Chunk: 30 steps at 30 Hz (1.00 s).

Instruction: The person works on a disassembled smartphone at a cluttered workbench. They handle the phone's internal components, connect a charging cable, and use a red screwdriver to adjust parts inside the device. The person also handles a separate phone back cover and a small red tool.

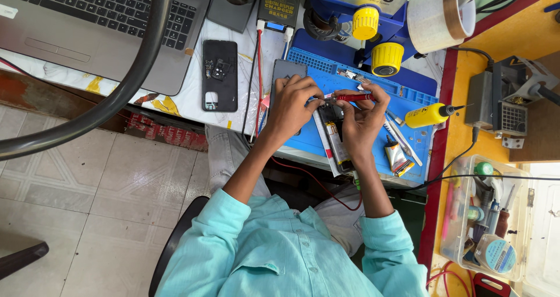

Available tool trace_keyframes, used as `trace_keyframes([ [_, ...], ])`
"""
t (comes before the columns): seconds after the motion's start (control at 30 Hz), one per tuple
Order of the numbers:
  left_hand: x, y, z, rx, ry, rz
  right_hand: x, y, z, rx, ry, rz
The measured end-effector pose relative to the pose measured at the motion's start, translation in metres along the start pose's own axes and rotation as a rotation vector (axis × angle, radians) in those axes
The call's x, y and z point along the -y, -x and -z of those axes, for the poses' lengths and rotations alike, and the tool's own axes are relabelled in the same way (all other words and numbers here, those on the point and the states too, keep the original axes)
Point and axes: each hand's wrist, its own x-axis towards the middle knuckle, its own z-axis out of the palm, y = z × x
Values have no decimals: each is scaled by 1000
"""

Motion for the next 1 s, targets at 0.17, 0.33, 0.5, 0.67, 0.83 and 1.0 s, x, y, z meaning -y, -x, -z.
trace_keyframes([
  [0.17,-1,2,2,-18,56,-48,6,1,2,-57,-89,-75],
  [0.33,-12,11,14,-17,235,-37,27,7,11,-91,-219,-100],
  [0.5,-24,18,21,-34,302,-70,46,16,17,-74,-232,-54],
  [0.67,-32,18,24,-57,262,-132,48,16,17,-50,-198,-54],
  [0.83,-33,14,24,-71,148,-205,46,14,15,-15,-131,2],
  [1.0,-31,10,22,-48,-19,-254,45,8,16,64,-44,64],
])
